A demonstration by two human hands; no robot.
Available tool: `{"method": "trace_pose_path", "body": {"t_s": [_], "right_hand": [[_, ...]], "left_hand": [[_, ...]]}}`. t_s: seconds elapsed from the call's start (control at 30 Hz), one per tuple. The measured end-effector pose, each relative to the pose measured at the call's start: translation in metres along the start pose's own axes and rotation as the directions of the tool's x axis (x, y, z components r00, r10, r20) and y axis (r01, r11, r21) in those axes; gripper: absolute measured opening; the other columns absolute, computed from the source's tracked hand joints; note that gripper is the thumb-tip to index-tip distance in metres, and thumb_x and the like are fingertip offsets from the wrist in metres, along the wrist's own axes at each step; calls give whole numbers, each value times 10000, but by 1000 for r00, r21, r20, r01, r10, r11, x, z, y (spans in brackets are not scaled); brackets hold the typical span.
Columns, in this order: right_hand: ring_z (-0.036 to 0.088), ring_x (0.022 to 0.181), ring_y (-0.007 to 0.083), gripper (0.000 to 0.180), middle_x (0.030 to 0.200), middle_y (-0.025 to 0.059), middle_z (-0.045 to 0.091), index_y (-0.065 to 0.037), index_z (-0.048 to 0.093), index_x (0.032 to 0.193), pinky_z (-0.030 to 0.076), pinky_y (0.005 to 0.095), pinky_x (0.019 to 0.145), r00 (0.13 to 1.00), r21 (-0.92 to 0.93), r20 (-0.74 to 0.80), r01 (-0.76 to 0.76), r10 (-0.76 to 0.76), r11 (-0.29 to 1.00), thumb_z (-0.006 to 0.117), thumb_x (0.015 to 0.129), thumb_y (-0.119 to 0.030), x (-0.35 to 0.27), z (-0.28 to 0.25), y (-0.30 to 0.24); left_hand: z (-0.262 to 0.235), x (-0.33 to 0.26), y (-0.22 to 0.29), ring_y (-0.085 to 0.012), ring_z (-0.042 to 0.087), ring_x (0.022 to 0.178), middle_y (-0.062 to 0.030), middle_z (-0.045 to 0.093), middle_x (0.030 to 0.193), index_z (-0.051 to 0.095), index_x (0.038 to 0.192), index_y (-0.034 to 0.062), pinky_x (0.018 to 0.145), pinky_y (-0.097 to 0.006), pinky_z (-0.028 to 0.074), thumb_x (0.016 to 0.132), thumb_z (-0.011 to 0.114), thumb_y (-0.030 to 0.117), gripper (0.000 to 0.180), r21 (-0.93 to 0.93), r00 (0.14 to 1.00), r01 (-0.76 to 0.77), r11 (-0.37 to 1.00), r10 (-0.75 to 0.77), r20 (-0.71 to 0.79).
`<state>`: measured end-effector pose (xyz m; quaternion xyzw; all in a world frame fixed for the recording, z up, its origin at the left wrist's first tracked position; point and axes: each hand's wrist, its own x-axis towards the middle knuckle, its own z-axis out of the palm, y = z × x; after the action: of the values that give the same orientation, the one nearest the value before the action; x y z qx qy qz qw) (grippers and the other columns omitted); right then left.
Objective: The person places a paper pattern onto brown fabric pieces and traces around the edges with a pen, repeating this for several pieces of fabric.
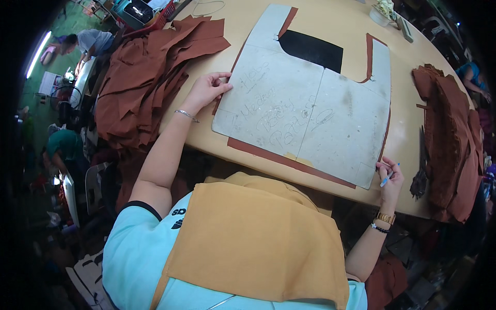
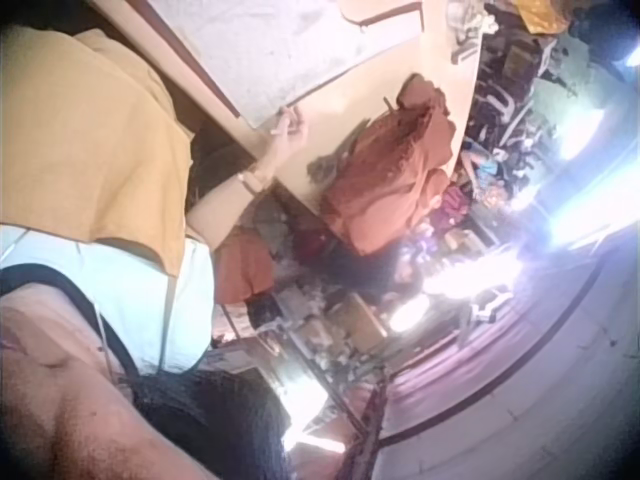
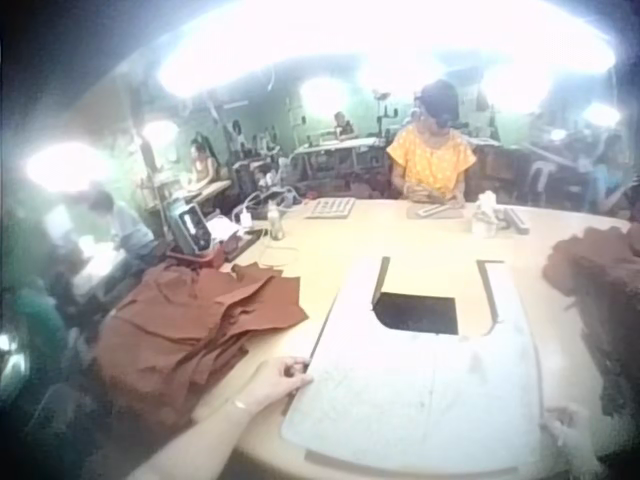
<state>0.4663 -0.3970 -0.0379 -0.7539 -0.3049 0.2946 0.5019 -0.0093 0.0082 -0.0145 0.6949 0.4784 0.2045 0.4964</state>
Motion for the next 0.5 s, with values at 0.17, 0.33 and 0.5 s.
{"method": "trace_pose_path", "body": {"t_s": [0.17,0.33,0.5], "right_hand": [[660,876,92,309,1016,95,747,40,614,1285,528,226,815,999,5,6,-43,43,999,657,986,-26,-1,2,-5],[597,791,61,393,944,47,717,12,619,1309,484,205,729,985,54,-163,60,-51,997,543,1082,-299,2,17,-30],[577,775,54,602,924,21,700,-20,650,1301,473,209,704,976,251,-173,176,-135,952,385,1106,-523,37,66,-59]], "left_hand": [[1,-2,0,-36,511,644,77,553,736,681,1316,39,596,-221,452,898,797,156,449,42,999,-46,998,46,7],[23,5,31,-153,623,799,-40,650,944,682,1296,57,716,-306,521,867,791,185,461,509,951,-182,841,282,-127],[85,50,86,-331,632,1153,-135,657,1244,674,1302,100,1000,-425,504,883,767,252,455,506,857,-493,708,494,144]]}}
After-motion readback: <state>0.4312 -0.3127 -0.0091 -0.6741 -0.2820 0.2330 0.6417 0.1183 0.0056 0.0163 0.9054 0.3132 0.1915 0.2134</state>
